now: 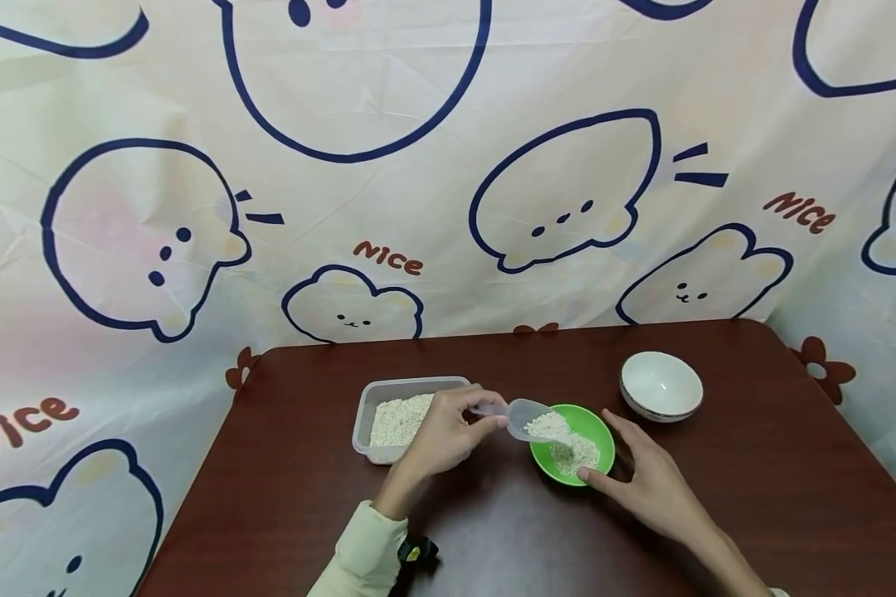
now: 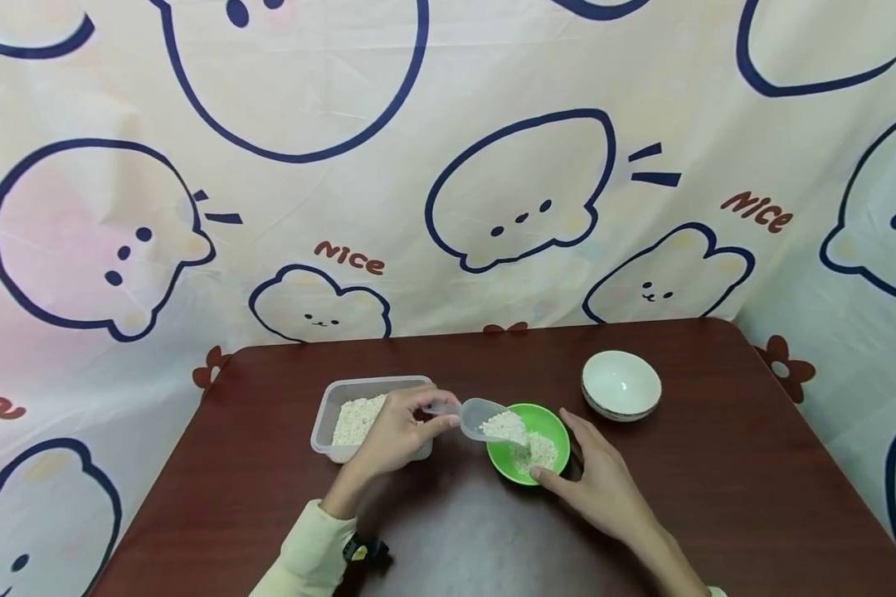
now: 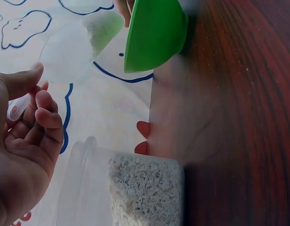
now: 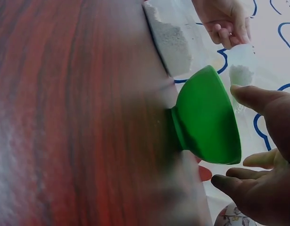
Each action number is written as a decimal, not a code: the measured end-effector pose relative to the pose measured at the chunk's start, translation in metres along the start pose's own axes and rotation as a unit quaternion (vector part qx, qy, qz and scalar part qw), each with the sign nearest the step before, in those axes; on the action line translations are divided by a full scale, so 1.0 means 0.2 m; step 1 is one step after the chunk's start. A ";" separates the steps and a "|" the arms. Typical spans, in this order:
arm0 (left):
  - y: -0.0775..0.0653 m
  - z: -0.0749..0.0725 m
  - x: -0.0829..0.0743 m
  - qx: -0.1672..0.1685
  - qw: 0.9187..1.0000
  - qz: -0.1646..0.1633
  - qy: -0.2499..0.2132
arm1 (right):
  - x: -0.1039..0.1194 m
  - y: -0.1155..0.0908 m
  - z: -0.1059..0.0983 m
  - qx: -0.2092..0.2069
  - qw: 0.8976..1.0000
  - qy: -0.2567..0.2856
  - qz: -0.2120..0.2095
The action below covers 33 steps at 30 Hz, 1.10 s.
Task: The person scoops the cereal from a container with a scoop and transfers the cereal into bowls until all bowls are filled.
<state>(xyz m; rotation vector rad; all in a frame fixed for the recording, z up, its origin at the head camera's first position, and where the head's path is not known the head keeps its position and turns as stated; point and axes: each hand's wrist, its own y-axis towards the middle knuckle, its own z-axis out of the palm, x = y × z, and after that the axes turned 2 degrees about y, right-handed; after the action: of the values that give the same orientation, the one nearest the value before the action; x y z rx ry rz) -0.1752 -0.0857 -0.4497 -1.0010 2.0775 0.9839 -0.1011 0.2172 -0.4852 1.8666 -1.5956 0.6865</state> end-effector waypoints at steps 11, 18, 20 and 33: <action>0.05 0.03 -0.01 0.039 0.997 0.036 0.056 | -0.01 0.00 0.02 0.012 1.000 0.014 0.012; 0.08 0.03 -0.04 0.069 0.992 0.053 0.089 | -0.02 0.01 0.03 0.017 0.999 0.037 0.009; 0.09 0.02 -0.05 0.075 0.991 0.056 0.096 | -0.02 0.01 0.03 0.018 0.999 0.048 0.010; 0.12 -0.08 -0.10 0.098 0.985 0.088 0.114 | -0.02 0.02 0.02 0.024 0.997 0.071 0.019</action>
<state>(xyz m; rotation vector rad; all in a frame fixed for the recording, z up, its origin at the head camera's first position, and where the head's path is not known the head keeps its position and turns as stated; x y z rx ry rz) -0.1878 -0.0806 -0.4168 -0.8732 2.4342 0.7581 -0.1046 0.2159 -0.4909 1.7830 -1.5379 0.8621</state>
